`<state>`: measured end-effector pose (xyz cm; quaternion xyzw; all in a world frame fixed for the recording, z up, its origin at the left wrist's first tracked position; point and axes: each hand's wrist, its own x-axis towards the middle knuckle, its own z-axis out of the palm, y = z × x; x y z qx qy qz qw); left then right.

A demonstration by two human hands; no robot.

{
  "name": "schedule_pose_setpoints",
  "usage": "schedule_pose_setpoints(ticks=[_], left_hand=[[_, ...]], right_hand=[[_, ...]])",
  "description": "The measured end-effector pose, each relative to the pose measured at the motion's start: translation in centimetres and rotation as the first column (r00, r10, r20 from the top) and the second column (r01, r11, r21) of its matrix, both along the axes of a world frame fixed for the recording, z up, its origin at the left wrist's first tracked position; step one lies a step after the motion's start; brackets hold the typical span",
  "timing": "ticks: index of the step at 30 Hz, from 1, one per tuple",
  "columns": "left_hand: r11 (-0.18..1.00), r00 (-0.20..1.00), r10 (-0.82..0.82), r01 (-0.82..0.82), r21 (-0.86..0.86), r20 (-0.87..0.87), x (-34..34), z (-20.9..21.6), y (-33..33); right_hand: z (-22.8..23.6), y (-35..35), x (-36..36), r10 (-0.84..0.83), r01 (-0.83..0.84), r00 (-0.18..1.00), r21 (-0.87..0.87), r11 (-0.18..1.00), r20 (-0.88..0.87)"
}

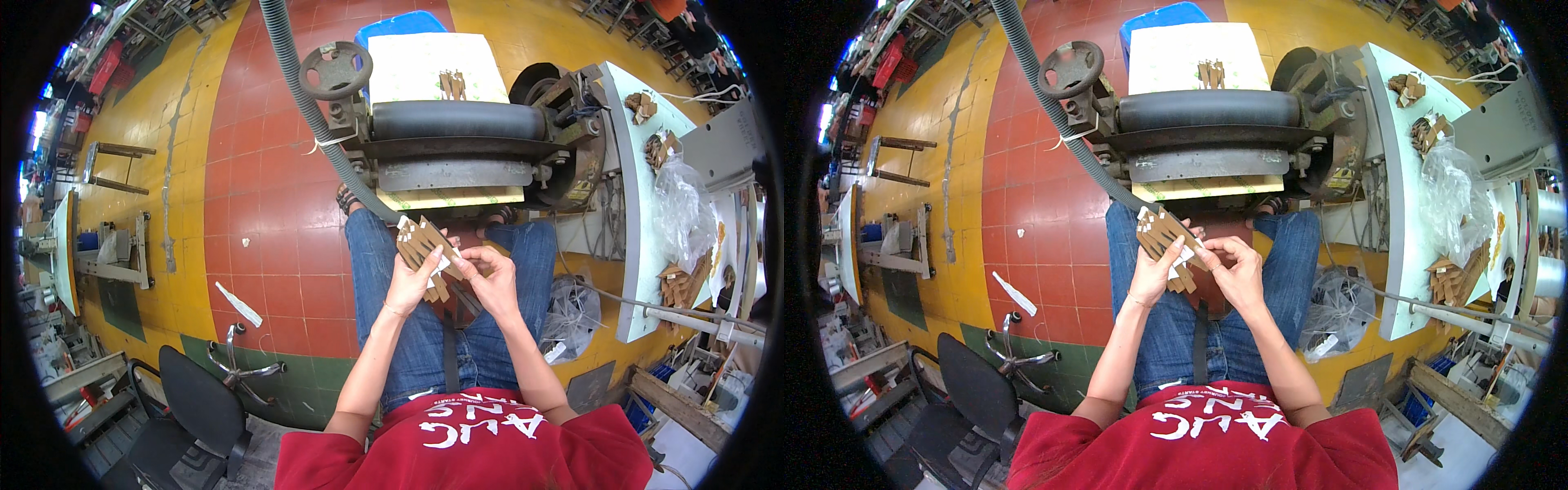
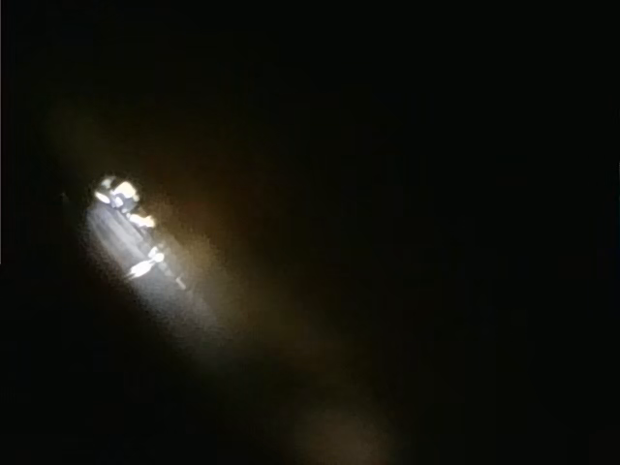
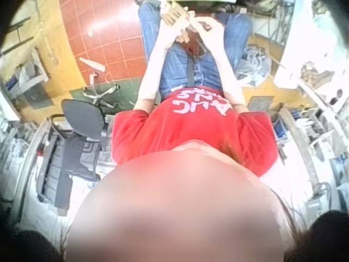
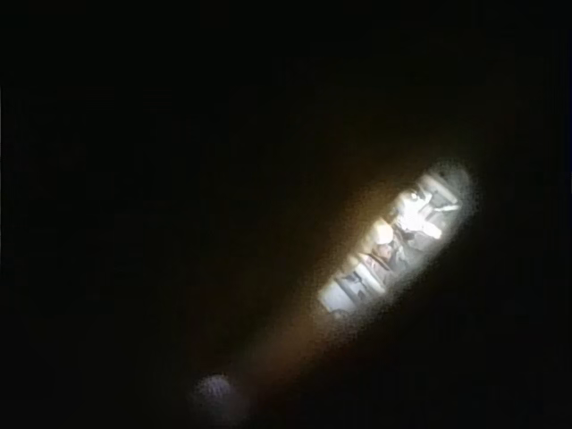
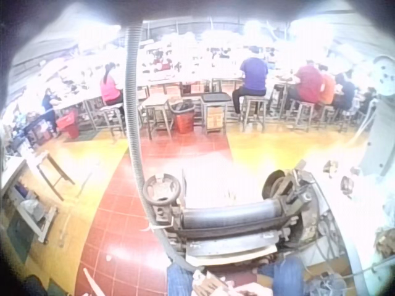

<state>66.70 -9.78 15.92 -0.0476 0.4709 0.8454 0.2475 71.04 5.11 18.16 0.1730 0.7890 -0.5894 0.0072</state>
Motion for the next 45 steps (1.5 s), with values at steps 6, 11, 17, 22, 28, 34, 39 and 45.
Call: schedule_pose_setpoints(ticks=[6,11,17,22,28,34,39,45], left_hand=[[1.0,0.995,0.013,-0.011,-0.019,0.101,0.7,-1.0,-0.4],[0.999,0.994,0.04,-0.042,0.023,0.104,0.4,-1.2,-0.1],[0.997,0.985,0.056,-0.064,0.041,0.166,0.1,-0.8,-0.9],[0.998,0.985,0.045,-0.05,0.026,0.168,0.1,-0.6,-1.5],[0.983,0.982,0.046,-0.076,0.166,0.181,0.1,-0.6,-1.8],[0.979,0.981,0.031,-0.068,0.194,0.19,-0.5,-0.9,-1.3],[0.996,0.994,-0.009,-0.001,0.092,0.113,-0.6,-0.3,-0.5],[0.998,0.992,-0.057,0.06,-0.02,0.114,0.2,0.3,-0.4]], right_hand=[[-0.6,0.3,0.2,-0.073,0.088,0.996,-0.316,0.945,0.058],[-1.0,1.0,-0.2,-0.178,0.182,0.983,-0.45,0.874,0.052],[-3.7,3.8,-2.7,-0.306,0.37,0.926,-0.383,0.846,0.221],[-5.4,4.8,-8.7,-0.408,0.473,0.878,-0.32,0.821,0.251],[-4.0,2.9,-8.4,-0.301,0.347,0.938,0.502,0.792,-0.172],[-1.3,0.5,-0.5,-0.027,0.059,0.986,-0.195,0.979,0.166],[-0.6,-0.6,0.1,-0.007,0.023,0.994,-0.145,0.989,0.113],[-0.5,-0.2,0.0,0.015,-0.001,0.993,-0.118,0.993,0.121]])
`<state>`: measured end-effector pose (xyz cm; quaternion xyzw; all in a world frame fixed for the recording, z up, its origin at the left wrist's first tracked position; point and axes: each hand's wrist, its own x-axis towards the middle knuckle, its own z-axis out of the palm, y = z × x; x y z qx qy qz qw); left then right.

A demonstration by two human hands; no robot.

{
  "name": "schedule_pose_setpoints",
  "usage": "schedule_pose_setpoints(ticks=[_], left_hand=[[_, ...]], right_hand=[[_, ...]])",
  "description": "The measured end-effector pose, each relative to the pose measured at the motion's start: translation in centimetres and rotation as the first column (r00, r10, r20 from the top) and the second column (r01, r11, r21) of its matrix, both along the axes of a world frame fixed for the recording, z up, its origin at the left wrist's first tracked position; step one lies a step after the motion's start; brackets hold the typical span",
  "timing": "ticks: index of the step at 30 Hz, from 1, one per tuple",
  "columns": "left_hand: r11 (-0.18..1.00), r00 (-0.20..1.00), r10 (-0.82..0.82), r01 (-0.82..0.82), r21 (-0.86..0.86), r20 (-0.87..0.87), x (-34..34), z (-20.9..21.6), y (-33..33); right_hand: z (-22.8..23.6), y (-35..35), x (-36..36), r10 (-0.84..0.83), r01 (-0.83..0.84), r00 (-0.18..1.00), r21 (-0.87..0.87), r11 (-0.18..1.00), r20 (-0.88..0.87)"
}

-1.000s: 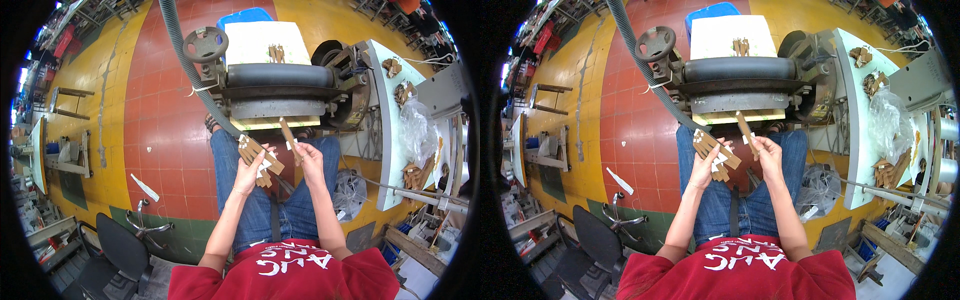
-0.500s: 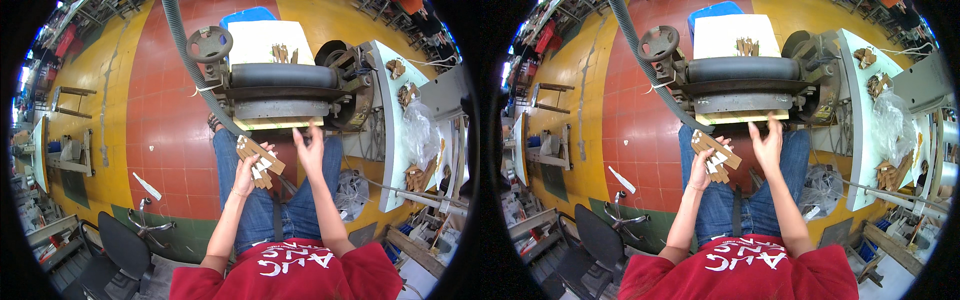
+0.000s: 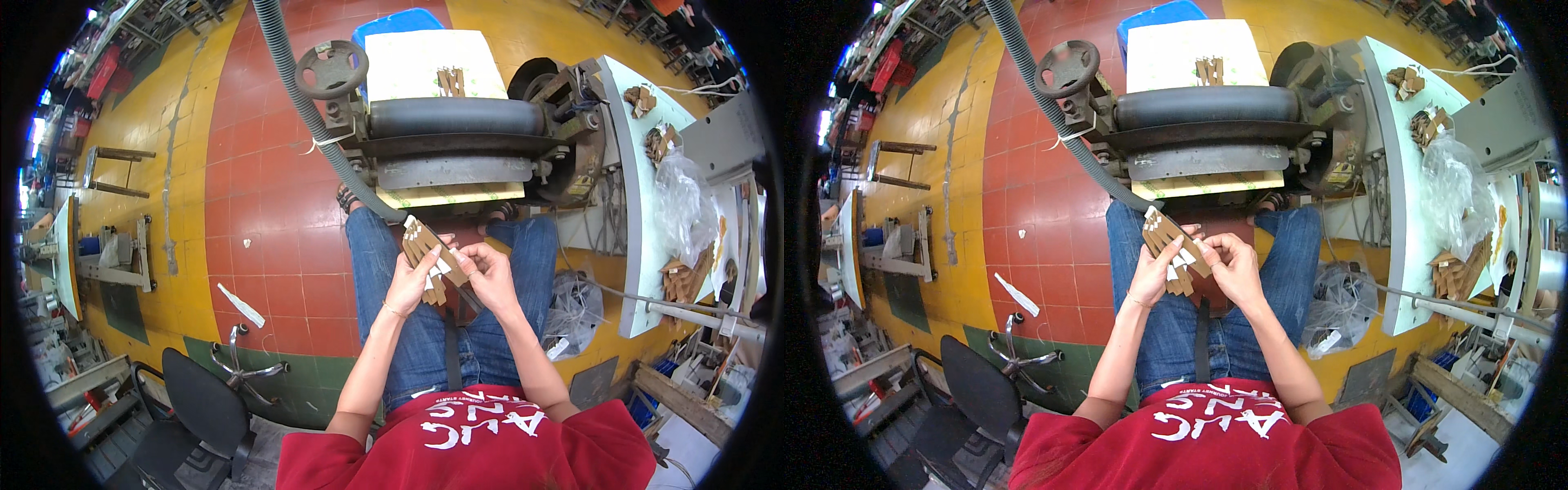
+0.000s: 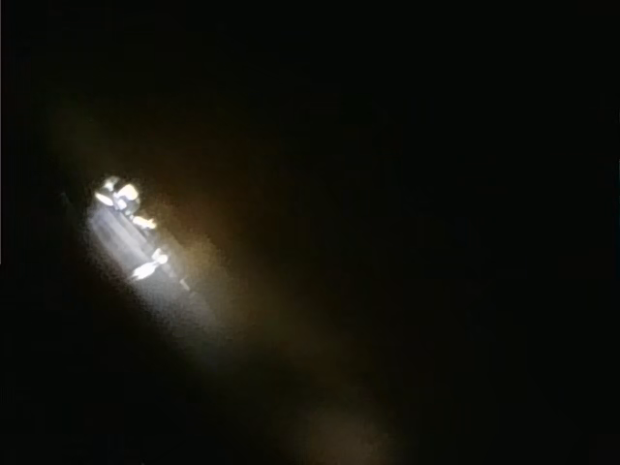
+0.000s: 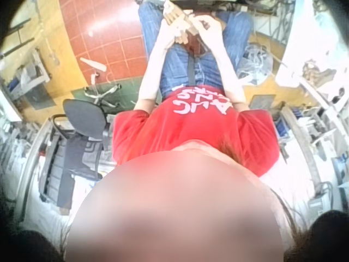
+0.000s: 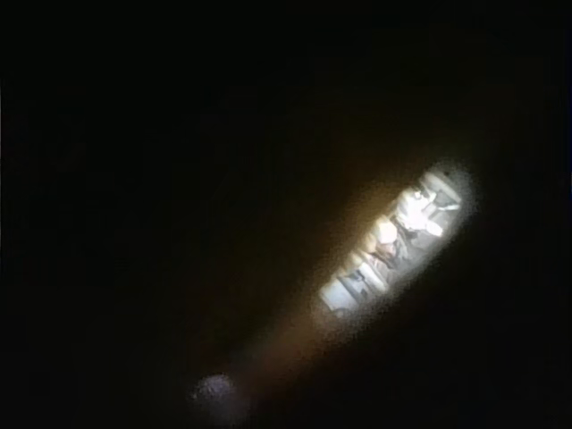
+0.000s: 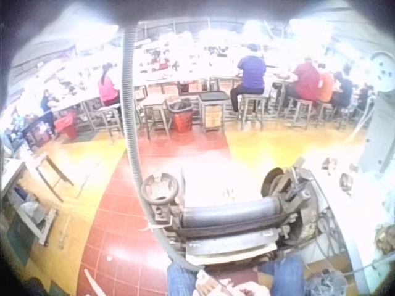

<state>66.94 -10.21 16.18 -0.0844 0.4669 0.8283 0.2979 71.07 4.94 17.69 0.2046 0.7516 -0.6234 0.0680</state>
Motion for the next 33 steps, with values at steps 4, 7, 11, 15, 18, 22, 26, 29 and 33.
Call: schedule_pose_setpoints(ticks=[4,7,11,15,18,22,26,29,33], left_hand=[[0.996,0.998,-0.055,0.057,-0.061,0.03,0.4,0.0,-0.2],[0.993,0.997,-0.07,0.068,-0.096,-0.025,0.5,-0.2,0.0],[0.982,0.993,-0.086,0.071,-0.174,-0.079,0.3,-0.9,0.3],[0.992,0.998,0.069,-0.068,-0.102,0.01,0.3,-1.4,0.7],[0.993,0.996,0.081,-0.078,-0.086,0.031,0.3,-1.5,0.6],[0.994,0.993,0.028,-0.015,-0.105,0.116,0.3,-1.6,0.3],[0.981,0.964,0.149,-0.172,0.09,0.222,-0.1,-2.3,0.1],[0.967,0.951,0.188,-0.223,0.12,0.245,-0.3,-3.2,-0.6],[0.944,0.946,0.194,-0.252,0.214,0.258,-0.4,-3.9,-1.5]], right_hand=[[0.1,0.0,0.3,0.055,-0.008,0.985,0.269,0.963,-0.166],[0.1,-0.3,0.3,0.022,0.04,0.979,0.294,0.955,-0.204],[-0.1,-0.6,0.4,-0.031,0.075,0.981,0.227,0.971,-0.191],[-0.5,-0.3,0.7,-0.077,0.08,0.997,-0.124,0.989,0.028],[-0.8,0.1,0.9,-0.01,0.017,0.999,-0.172,0.985,0.04],[-1.2,0.6,0.6,-0.019,0.019,1.0,-0.219,0.975,0.003],[-2.3,1.9,-0.7,-0.225,0.242,0.97,-0.26,0.935,0.093],[-3.4,3.5,-3.0,-0.351,0.375,0.924,-0.176,0.91,0.152],[-4.0,5.0,-8.3,-0.388,0.412,0.896,-0.077,0.908,0.217]])
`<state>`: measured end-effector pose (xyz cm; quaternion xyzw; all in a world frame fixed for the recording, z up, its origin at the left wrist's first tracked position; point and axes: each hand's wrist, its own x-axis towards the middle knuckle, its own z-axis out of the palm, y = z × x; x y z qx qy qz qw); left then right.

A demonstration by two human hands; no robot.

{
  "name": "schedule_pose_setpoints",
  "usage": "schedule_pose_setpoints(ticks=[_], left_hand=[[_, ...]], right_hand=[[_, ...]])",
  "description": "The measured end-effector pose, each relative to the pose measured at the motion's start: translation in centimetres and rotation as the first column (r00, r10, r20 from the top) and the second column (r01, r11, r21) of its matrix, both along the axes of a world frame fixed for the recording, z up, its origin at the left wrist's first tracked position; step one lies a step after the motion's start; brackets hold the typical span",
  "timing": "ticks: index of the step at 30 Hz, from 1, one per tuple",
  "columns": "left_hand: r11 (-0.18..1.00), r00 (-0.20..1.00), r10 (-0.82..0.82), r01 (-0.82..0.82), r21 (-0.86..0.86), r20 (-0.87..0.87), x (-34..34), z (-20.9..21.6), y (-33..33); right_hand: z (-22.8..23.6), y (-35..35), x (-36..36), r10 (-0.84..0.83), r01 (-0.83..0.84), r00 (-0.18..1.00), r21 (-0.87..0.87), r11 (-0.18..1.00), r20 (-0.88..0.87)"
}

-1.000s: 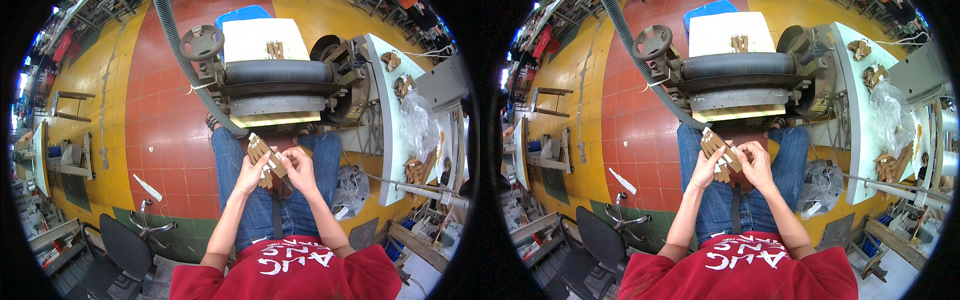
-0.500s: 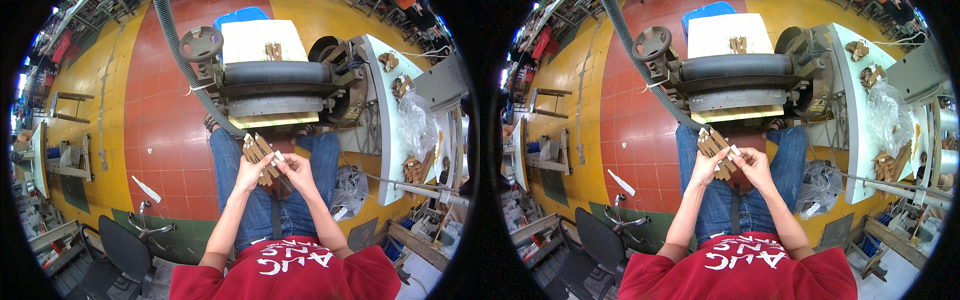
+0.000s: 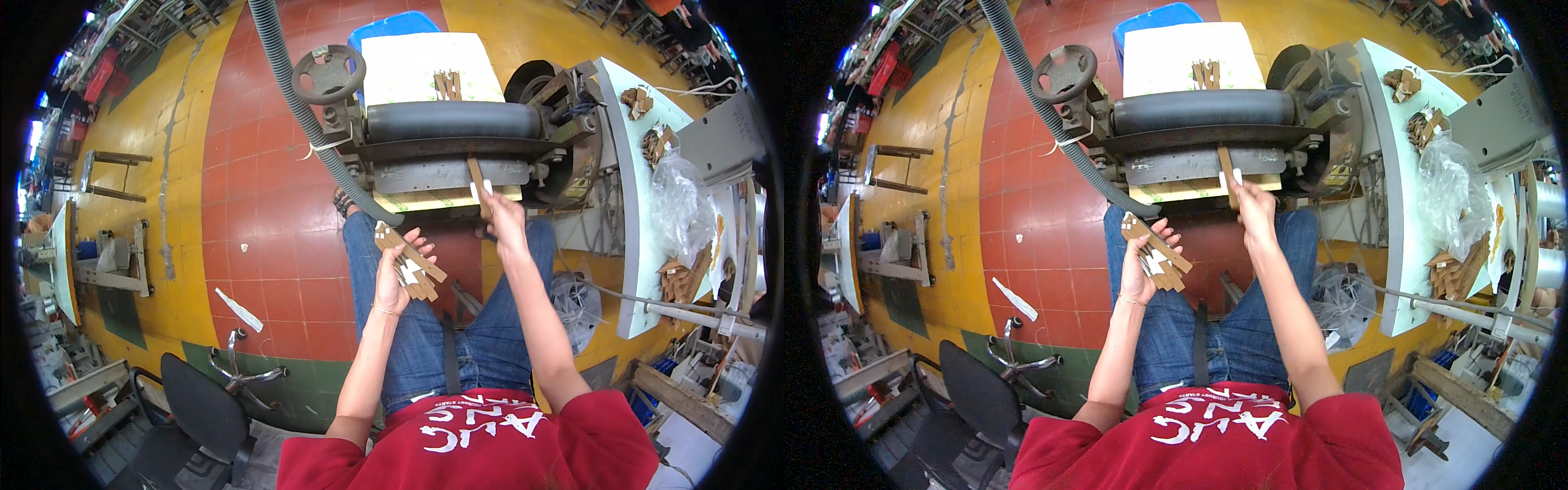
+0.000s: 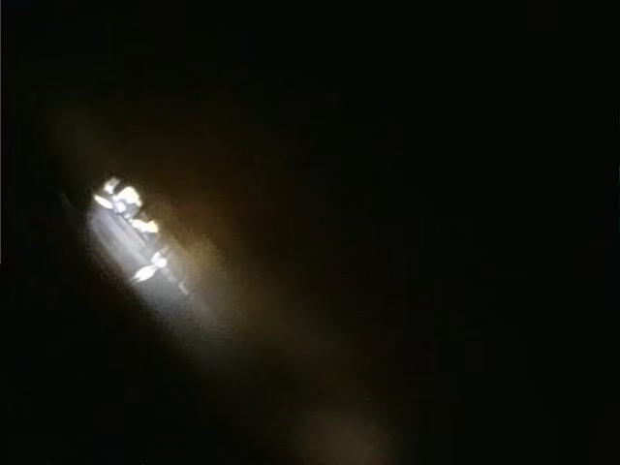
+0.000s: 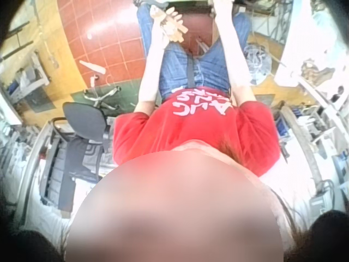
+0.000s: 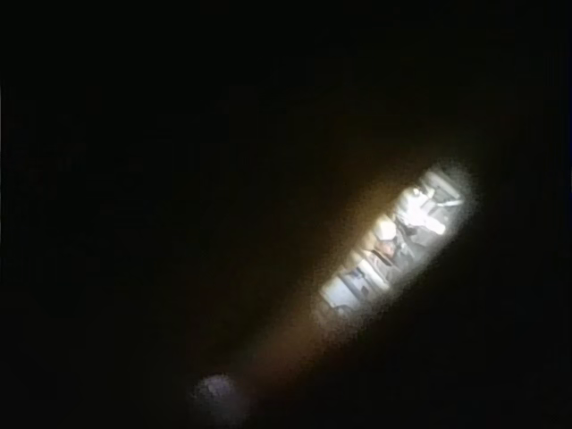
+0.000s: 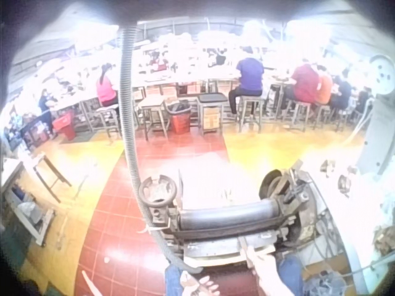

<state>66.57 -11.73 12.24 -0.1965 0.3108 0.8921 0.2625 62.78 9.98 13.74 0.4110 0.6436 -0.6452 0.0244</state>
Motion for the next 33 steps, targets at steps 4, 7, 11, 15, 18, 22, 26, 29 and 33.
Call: schedule_pose_setpoints(ticks=[4,7,11,15,18,22,26,29,33], left_hand=[[0.994,0.999,0.046,-0.048,0.101,0.026,0.2,0.3,-0.1],[0.99,0.998,0.068,-0.069,0.12,0.01,0.2,0.7,0.2],[1.0,1.0,0.001,-0.001,-0.009,-0.019,-0.3,1.1,0.7],[0.989,0.993,-0.086,0.075,-0.127,-0.081,-0.8,2.0,1.5],[0.983,0.985,-0.055,0.025,-0.18,-0.163,-0.9,2.6,2.5],[0.99,0.982,-0.041,0.016,-0.137,-0.183,-0.7,2.8,2.6],[0.936,0.969,-0.21,0.162,-0.312,-0.127,-0.2,2.3,1.6],[0.903,0.947,-0.283,0.21,-0.374,-0.152,0.1,2.1,1.3],[0.908,0.956,-0.265,0.203,-0.366,-0.128,0.2,2.4,1.4]], right_hand=[[1.0,-0.5,-4.3,0.051,-0.017,0.987,0.213,0.977,-0.151],[2.3,-1.7,-1.0,0.297,-0.193,0.955,0.717,0.67,-0.02],[2.8,-4.1,5.4,0.343,-0.305,0.928,0.231,0.924,-0.144],[3.2,-5.3,7.9,0.423,-0.424,0.901,0.009,0.905,-0.092],[3.5,-5.6,7.9,0.404,-0.415,0.893,-0.017,0.91,-0.197],[3.6,-5.0,7.7,0.411,-0.406,0.9,0.062,0.912,-0.145],[3.4,-4.2,7.8,0.374,-0.384,0.902,-0.004,0.924,-0.215],[3.5,-4.1,7.8,0.377,-0.393,0.904,-0.045,0.918,-0.202],[3.8,-4.5,7.9,0.374,-0.387,0.894,-0.002,0.922,-0.246]])
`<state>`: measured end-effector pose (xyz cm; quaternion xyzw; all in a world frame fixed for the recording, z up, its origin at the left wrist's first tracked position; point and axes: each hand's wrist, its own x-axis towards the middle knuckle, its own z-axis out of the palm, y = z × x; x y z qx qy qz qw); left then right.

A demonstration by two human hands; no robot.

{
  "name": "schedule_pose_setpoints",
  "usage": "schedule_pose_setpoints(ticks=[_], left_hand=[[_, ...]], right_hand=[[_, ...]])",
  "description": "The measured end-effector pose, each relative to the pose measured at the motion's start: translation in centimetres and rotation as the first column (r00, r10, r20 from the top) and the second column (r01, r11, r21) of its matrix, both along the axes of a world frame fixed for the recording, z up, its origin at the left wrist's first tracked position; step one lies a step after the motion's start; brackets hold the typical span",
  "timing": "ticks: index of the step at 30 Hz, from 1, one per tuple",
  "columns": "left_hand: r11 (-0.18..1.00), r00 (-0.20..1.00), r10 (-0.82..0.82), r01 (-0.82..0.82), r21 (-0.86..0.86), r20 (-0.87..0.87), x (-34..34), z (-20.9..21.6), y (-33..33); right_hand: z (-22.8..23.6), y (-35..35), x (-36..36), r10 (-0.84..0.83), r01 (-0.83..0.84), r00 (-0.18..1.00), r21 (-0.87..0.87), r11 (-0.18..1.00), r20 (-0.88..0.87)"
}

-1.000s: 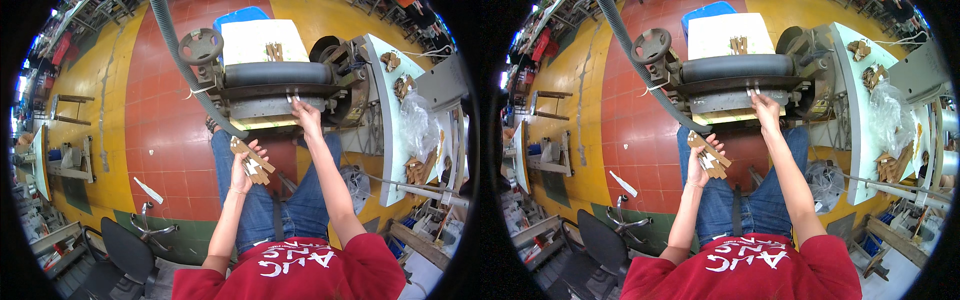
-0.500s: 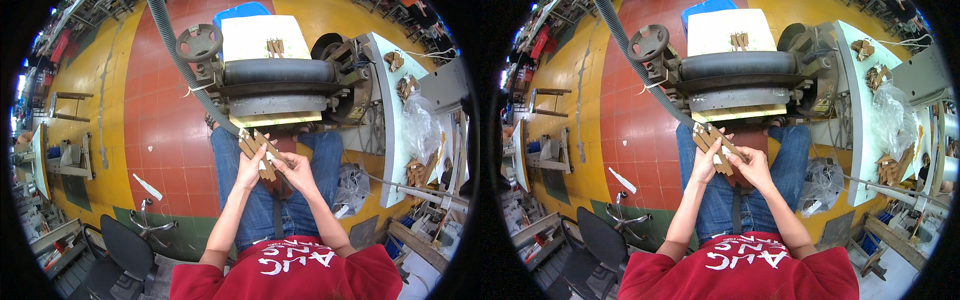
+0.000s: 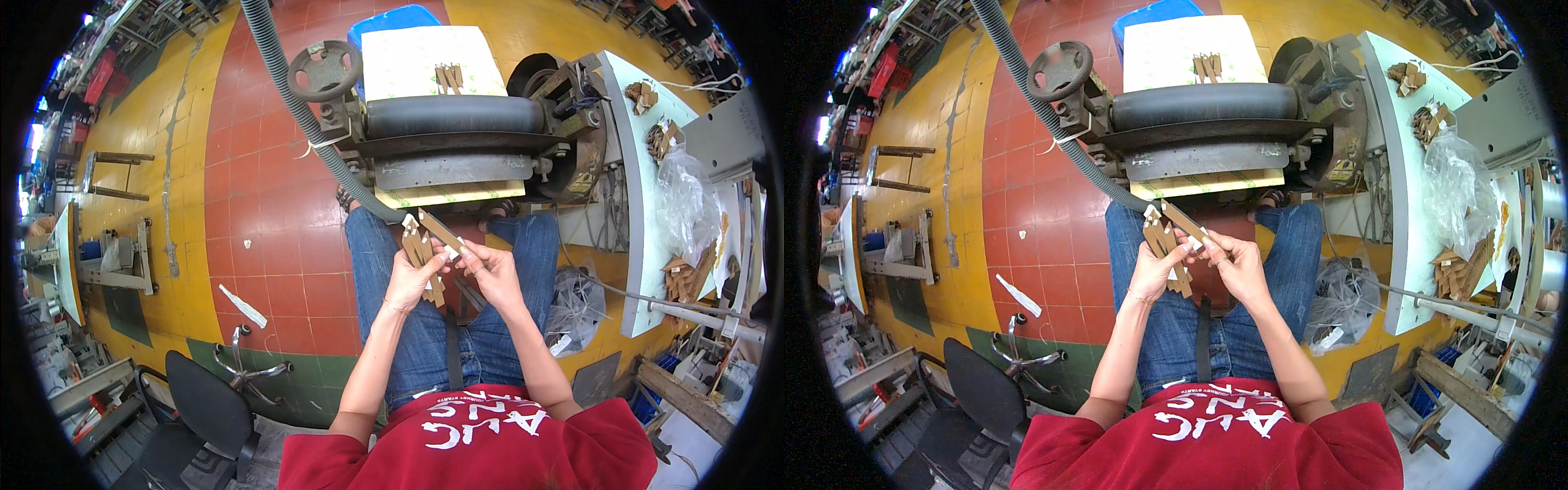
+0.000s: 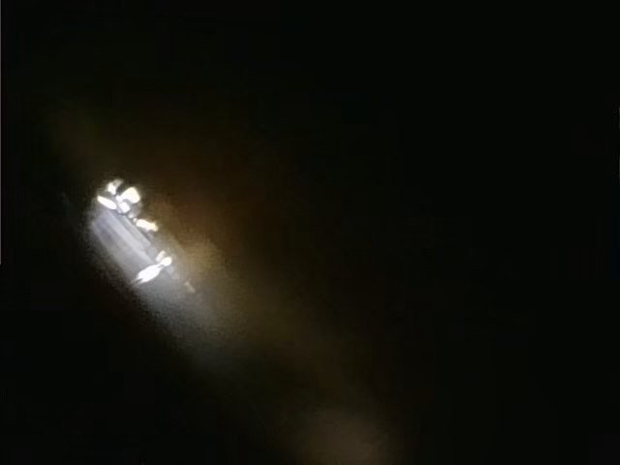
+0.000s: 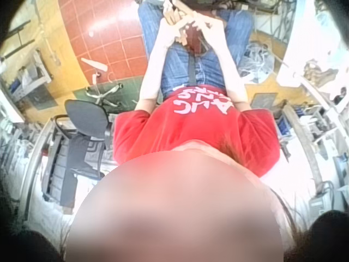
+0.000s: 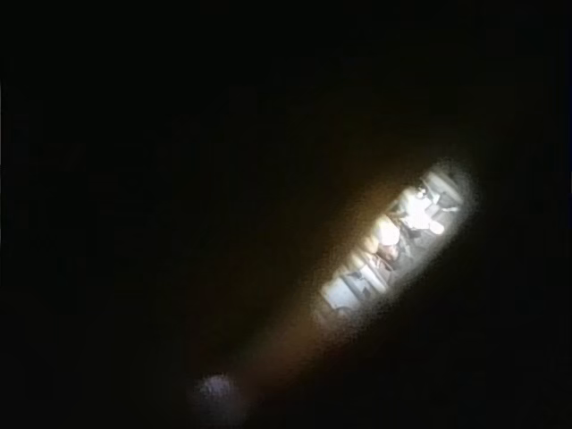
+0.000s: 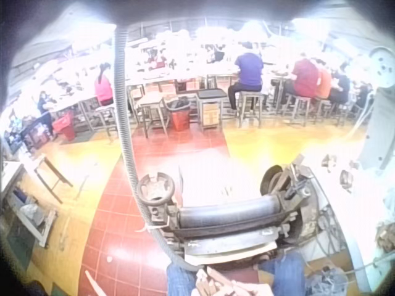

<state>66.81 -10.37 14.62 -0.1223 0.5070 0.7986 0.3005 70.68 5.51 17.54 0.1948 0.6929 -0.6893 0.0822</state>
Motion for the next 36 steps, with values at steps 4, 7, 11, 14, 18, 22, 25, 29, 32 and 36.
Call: schedule_pose_setpoints(ticks=[4,7,11,14,18,22,25,29,32,36], left_hand=[[0.995,0.995,0.098,-0.097,0.037,-0.018,0.1,0.3,0.6],[0.985,0.986,0.165,-0.164,0.044,-0.028,0.4,0.3,1.1],[0.966,0.97,0.241,-0.237,0.1,-0.022,0.8,0.3,2.0],[0.958,0.967,0.254,-0.254,0.136,0.014,0.9,0.5,2.3],[0.971,0.981,0.182,-0.189,0.147,0.06,0.8,0.6,1.9],[0.997,0.999,0.04,-0.04,0.064,-0.003,0.5,0.1,1.0],[0.999,0.997,0.004,-0.007,-0.042,-0.073,0.1,-0.3,0.9],[0.999,0.999,-0.022,0.02,-0.036,-0.032,-0.4,-0.6,1.4],[0.991,0.997,0.074,-0.075,0.106,0.019,-0.9,-0.8,1.9],[0.858,0.959,0.154,-0.249,0.45,0.237,-1.5,-1.1,0.7]], right_hand=[[0.1,-0.5,0.1,-0.004,0.004,1.0,-0.036,0.999,-0.023],[-0.1,-0.9,0.1,-0.019,0.018,0.998,-0.028,0.999,-0.052],[-0.2,-1.2,0.2,-0.042,0.046,0.996,0.051,0.998,-0.076],[-0.1,-1.2,0.2,-0.039,0.05,0.992,0.094,0.994,-0.121],[0.2,-1.0,0.2,-0.053,0.059,0.994,0.056,0.997,-0.096],[0.6,-0.5,0.3,0.023,-0.019,0.999,0.102,0.995,-0.04],[0.6,-0.4,0.3,0.044,-0.046,0.999,0.128,0.991,0.019],[-0.4,-0.4,0.3,-0.055,0.053,0.997,-0.034,0.998,-0.049],[-1.8,0.3,-0.7,-0.174,0.173,0.985,-0.038,0.984,0.001],[-3.5,2.1,-5.0,-0.301,0.31,0.938,-0.032,0.95,0.17]])
